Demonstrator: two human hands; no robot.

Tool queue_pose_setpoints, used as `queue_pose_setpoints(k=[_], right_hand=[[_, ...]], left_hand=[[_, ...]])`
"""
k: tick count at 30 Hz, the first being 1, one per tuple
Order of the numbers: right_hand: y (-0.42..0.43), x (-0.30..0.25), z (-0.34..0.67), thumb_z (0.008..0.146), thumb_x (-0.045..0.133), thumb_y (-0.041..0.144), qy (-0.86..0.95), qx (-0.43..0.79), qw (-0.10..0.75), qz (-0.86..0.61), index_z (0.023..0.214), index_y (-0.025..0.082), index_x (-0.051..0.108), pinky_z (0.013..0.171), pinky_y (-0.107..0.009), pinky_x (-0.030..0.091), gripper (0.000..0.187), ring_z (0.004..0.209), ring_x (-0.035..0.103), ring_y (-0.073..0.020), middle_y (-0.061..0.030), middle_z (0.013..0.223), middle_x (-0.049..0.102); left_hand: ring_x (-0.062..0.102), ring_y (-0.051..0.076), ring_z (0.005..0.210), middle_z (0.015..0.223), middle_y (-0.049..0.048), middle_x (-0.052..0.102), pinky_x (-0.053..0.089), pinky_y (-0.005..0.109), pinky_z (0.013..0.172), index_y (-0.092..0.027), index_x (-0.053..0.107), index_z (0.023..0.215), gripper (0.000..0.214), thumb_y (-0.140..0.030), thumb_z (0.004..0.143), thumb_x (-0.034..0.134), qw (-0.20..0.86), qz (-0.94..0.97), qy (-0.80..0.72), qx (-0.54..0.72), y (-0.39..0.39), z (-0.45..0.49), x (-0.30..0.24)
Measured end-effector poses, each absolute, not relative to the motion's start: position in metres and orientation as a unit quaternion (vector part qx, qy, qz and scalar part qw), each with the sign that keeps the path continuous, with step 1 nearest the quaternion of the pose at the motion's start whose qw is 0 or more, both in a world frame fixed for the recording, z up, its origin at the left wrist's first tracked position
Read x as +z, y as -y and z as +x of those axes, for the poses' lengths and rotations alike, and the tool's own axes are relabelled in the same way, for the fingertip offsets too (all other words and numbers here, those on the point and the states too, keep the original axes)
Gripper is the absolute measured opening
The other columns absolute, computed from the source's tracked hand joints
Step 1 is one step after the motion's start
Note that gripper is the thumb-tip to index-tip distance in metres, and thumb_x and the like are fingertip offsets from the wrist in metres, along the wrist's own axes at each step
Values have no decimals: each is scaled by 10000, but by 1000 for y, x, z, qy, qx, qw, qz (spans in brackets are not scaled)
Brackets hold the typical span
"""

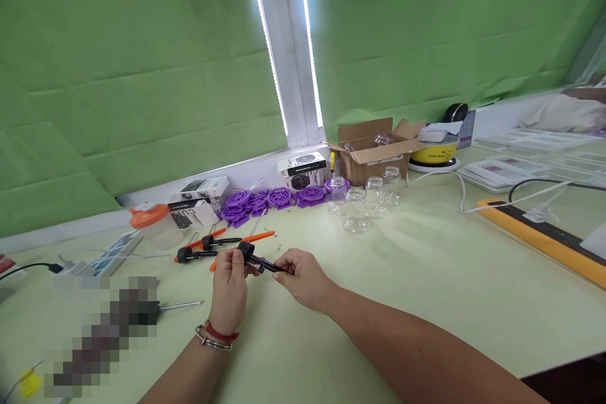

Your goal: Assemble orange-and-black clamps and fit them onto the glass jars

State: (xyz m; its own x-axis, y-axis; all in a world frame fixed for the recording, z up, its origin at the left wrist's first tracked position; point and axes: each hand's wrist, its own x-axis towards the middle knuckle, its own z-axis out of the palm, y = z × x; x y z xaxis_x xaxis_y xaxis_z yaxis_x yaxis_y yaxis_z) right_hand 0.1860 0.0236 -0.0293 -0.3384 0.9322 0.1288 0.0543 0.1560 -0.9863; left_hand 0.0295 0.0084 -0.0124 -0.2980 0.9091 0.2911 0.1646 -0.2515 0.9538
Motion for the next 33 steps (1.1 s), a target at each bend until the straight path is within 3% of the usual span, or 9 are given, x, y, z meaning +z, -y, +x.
queue_pose_setpoints(k=[5, 10, 15, 19, 23, 26, 30, 33], right_hand=[[-20, -29, 183, 718, 600, 246, 627, 529, 421, -387, 814, 173, 610, 492, -232, 356, 122, 535, 440, -94, 26, 628, 487], [-19, -28, 181, 747, 565, 240, 644, 501, 437, -378, 836, 175, 603, 496, -235, 376, 117, 554, 447, -100, 18, 657, 483], [-17, -28, 181, 773, 542, 230, 685, 445, 437, -375, 853, 185, 613, 569, -250, 418, 116, 602, 476, -108, 2, 712, 512], [-17, -31, 180, 782, 534, 232, 694, 433, 438, -373, 871, 180, 609, 569, -253, 428, 127, 598, 478, -102, -2, 739, 511], [-17, -32, 179, 784, 538, 247, 689, 447, 441, -361, 860, 174, 606, 551, -250, 437, 125, 589, 487, -99, -2, 742, 504], [-16, -30, 179, 774, 558, 277, 663, 490, 443, -351, 844, 167, 593, 539, -249, 449, 135, 566, 501, -96, 6, 717, 499], [-13, -25, 179, 755, 590, 320, 607, 582, 421, -341, 859, 148, 577, 591, -278, 474, 202, 539, 540, -104, 25, 632, 521], [-10, -24, 178, 756, 599, 368, 584, 635, 389, -324, 876, 141, 581, 622, -293, 465, 257, 552, 581, -125, 19, 594, 565]], left_hand=[[545, 126, 594, 724, -13, 550, 450, 296, 637, -209, 450, 1113, 343, -451, 874, 401, 249, 549, -547, 581, -5, 33, -10], [545, 152, 708, 826, 31, 577, 440, 319, 728, -222, 468, 1168, 338, -396, 909, 338, 209, 576, -564, 553, -4, 29, -6], [558, 176, 937, 1096, 80, 561, 414, 341, 870, -226, 473, 1138, 299, -379, 901, 374, 190, 566, -564, 571, -7, 24, -6], [571, 174, 966, 1067, 73, 574, 417, 351, 890, -227, 414, 1161, 322, -395, 887, 417, 246, 539, -528, 609, -9, 23, -5], [559, 164, 927, 1012, 46, 572, 421, 335, 870, -223, 494, 1081, 274, -398, 877, 440, 249, 554, -519, 602, -9, 21, -4], [534, 167, 988, 1025, 39, 563, 402, 328, 896, -228, 502, 1059, 243, -377, 871, 463, 234, 558, -508, 614, -9, 21, -3], [385, 186, 1243, 1322, 60, 414, 322, 351, 1010, -245, 474, 1028, 189, -336, 864, 493, 226, 562, -474, 639, -7, 25, -2], [358, 191, 1274, 1376, 67, 366, 309, 378, 1028, -248, 444, 996, 162, -334, 866, 487, 230, 562, -458, 649, -6, 26, -2]])
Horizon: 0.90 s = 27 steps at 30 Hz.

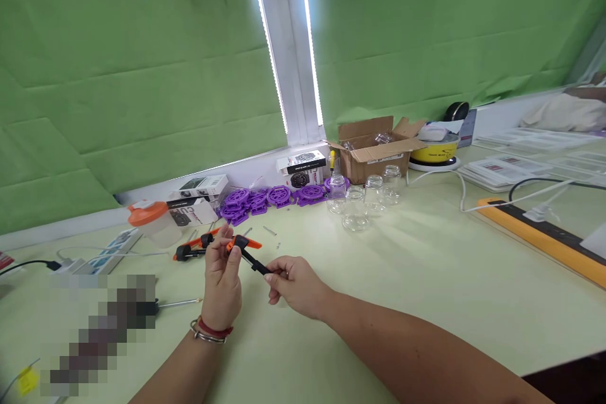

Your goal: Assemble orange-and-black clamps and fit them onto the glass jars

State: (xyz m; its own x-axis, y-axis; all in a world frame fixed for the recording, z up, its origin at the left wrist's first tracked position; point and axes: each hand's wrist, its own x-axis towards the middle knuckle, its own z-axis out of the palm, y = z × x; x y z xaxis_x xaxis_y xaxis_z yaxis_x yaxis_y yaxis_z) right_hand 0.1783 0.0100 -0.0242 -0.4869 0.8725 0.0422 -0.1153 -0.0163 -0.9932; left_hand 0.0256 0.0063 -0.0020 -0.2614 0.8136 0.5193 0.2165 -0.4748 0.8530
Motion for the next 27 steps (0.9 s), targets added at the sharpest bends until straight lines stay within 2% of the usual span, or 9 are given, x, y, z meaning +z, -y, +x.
queue_pose_setpoints(k=[4, 7, 12, 15, 18, 22, 27], right_hand=[[-6, -22, 177, 736, 625, 425, 550, 691, 369, -289, 766, 138, 576, 622, -304, 460, 292, 520, 581, -128, 14, 562, 574], [-5, -19, 177, 720, 639, 457, 522, 723, 364, -269, 710, 133, 573, 574, -307, 461, 330, 474, 536, -114, 17, 553, 547], [-8, -17, 180, 749, 625, 433, 517, 726, 371, -263, 671, 128, 582, 512, -244, 362, 318, 466, 438, -78, 25, 531, 499], [-10, -17, 182, 754, 630, 401, 505, 723, 377, -284, 708, 124, 609, 562, -235, 334, 282, 508, 400, -72, 42, 504, 459], [-11, -17, 183, 748, 626, 411, 489, 727, 377, -300, 730, 120, 613, 564, -242, 316, 292, 488, 388, -69, 47, 495, 447], [-13, -16, 183, 714, 638, 439, 472, 740, 373, -301, 696, 120, 589, 514, -245, 281, 324, 465, 398, -70, 24, 567, 485], [-13, -13, 183, 632, 703, 444, 445, 740, 379, -333, 685, 112, 592, 577, -244, 312, 355, 592, 450, -93, -11, 678, 545]], left_hand=[[448, 202, 1173, 1268, 91, 463, 362, 405, 979, -245, 416, 1081, 243, -331, 864, 482, 197, 606, -457, 621, -6, 21, -2], [456, 226, 1152, 1215, 92, 479, 359, 421, 985, -240, 408, 1153, 422, -327, 786, 596, 135, 659, -462, 578, -6, 17, -1], [354, 306, 1249, 1313, 135, 381, 311, 479, 1025, -221, 331, 1259, 819, -411, 587, 759, 57, 730, -473, 490, -6, 15, 1], [339, 359, 1249, 1334, 172, 346, 303, 532, 1011, -198, 248, 1326, 1048, -476, 476, 793, 36, 755, -494, 429, -6, 17, -3], [331, 397, 1243, 1335, 206, 329, 313, 565, 984, -161, 176, 1360, 1180, -518, 418, 790, 16, 765, -511, 391, -7, 19, -11], [283, 417, 1272, 1374, 236, 273, 306, 572, 985, -126, 109, 1384, 1254, -540, 404, 773, -11, 763, -524, 378, -7, 24, -17], [322, 395, 1253, 1345, 215, 317, 312, 566, 984, -135, 170, 1360, 1149, -522, 451, 756, -11, 744, -542, 390, -5, 31, -17]])
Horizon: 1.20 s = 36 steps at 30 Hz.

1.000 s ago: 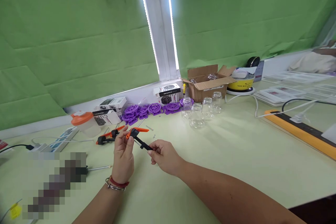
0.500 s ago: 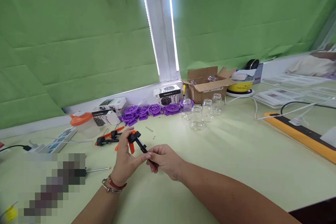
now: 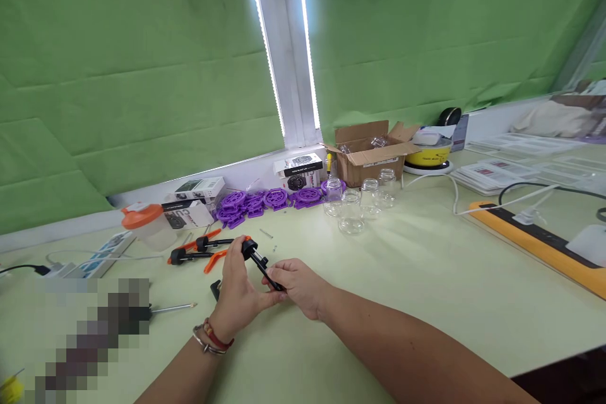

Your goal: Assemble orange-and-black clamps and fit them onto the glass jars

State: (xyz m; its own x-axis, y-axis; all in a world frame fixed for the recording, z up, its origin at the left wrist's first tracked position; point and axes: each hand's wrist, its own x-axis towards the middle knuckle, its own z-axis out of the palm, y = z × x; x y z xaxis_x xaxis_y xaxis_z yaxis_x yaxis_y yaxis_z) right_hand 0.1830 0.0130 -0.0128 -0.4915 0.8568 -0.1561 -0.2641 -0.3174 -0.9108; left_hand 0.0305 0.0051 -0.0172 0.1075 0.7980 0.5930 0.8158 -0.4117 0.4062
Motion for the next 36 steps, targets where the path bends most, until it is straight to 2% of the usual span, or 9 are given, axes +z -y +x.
queue_pose_setpoints(k=[9, 12, 16, 22, 27, 36], right_hand=[[-15, -19, 184, 642, 689, 483, 464, 738, 359, -334, 699, 113, 617, 592, -252, 310, 380, 586, 425, -95, 10, 618, 519], [-16, -19, 184, 629, 700, 488, 459, 738, 361, -337, 695, 115, 619, 582, -250, 317, 387, 586, 431, -97, 10, 619, 522], [-17, -20, 184, 629, 707, 476, 452, 741, 370, -332, 694, 109, 612, 544, -232, 306, 384, 558, 429, -81, 3, 645, 539], [-20, -27, 184, 677, 677, 472, 452, 752, 352, -327, 701, 112, 596, 480, -232, 247, 370, 411, 323, -25, 17, 629, 542], [-21, -29, 183, 648, 705, 469, 439, 753, 359, -333, 704, 119, 606, 524, -234, 296, 369, 491, 378, -51, 2, 681, 572], [-24, -33, 183, 654, 690, 509, 452, 747, 356, -333, 720, 118, 613, 536, -244, 317, 403, 502, 404, -71, 16, 600, 535]], left_hand=[[461, 340, 1112, 1190, 152, 452, 386, 518, 928, -165, 304, 1261, 999, -536, 449, 752, -30, -737, 547, -396, -3, 36, -9], [447, 358, 1143, 1215, 165, 449, 377, 534, 935, -166, 308, 1266, 990, -543, 461, 743, -23, -741, 547, -389, -4, 35, -11], [373, 387, 1228, 1308, 209, 392, 334, 556, 972, -141, 258, 1321, 1077, -575, 458, 737, -9, -749, 545, -376, -7, 32, -19], [319, 393, 1273, 1377, 226, 341, 316, 560, 987, -122, 226, 1361, 1152, -544, 431, 757, -18, -755, 558, -345, -9, 30, -25], [408, 380, 1207, 1319, 200, 423, 348, 543, 957, -149, 291, 1332, 1083, -542, 435, 752, -17, -740, 570, -356, -7, 34, -20], [489, 344, 1121, 1235, 168, 499, 393, 488, 911, -160, 271, 1353, 1087, -500, 439, 752, -40, -726, 584, -361, -8, 32, -22]])
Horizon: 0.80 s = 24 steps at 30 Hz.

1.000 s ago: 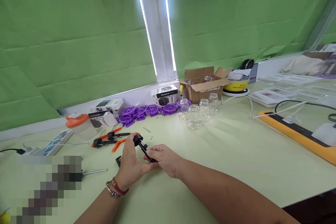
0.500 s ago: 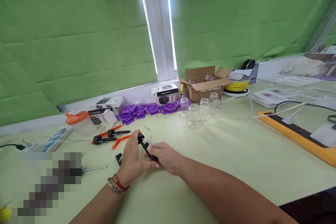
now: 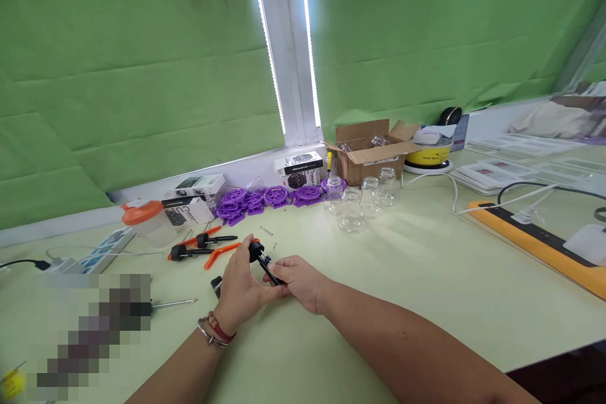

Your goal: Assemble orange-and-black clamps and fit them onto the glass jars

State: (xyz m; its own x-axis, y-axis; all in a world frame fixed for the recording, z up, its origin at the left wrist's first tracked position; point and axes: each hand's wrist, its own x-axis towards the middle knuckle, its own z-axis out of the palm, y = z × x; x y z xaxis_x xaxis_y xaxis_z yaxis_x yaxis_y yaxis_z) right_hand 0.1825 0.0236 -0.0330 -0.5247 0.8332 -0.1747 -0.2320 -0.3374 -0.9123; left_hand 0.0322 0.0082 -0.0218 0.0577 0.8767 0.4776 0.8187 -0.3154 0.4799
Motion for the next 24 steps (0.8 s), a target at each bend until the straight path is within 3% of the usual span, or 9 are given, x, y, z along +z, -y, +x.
queue_pose_setpoints(k=[7, 11, 14, 18, 24], right_hand=[[-24, -33, 181, 639, 689, 530, 456, 742, 356, -338, 729, 117, 610, 523, -251, 339, 430, 491, 416, -74, 8, 615, 550], [-32, -35, 182, 721, 595, 544, 507, 711, 339, -349, 782, 119, 616, 526, -257, 371, 430, 486, 416, -91, 30, 521, 488], [-48, -42, 188, 804, 506, 456, 607, 560, 378, -418, 812, 139, 627, 580, -265, 400, 340, 552, 451, -110, 11, 594, 523], [-74, -54, 192, 790, 523, 266, 691, 314, 397, -517, 894, 165, 649, 715, -282, 427, 192, 742, 533, -152, -51, 861, 598], [-102, -56, 180, 802, 511, 170, 784, 202, 294, -507, 1085, 246, 645, 775, -271, 397, 322, 882, 571, -172, -49, 1045, 597]], left_hand=[[501, 348, 1113, 1200, 168, 532, 405, 475, 901, -149, 298, 1341, 1076, -547, 444, 739, 46, 716, -602, 351, -5, 37, -17], [521, 341, 1093, 1189, 162, 546, 428, 461, 871, -159, 294, 1336, 1058, -547, 456, 735, 45, 698, -624, 349, -8, 35, -15], [521, 344, 1102, 1193, 157, 548, 441, 449, 844, -174, 303, 1323, 1029, -552, 466, 730, 31, 677, -641, 361, -13, 27, -15], [535, 345, 1087, 1195, 152, 549, 448, 448, 814, -192, 336, 1290, 975, -571, 477, 719, 19, 660, -657, 364, -19, 15, -13], [555, 343, 1059, 1153, 145, 573, 450, 445, 807, -196, 357, 1263, 960, -572, 464, 731, 40, 653, -660, 370, -19, 11, -10]])
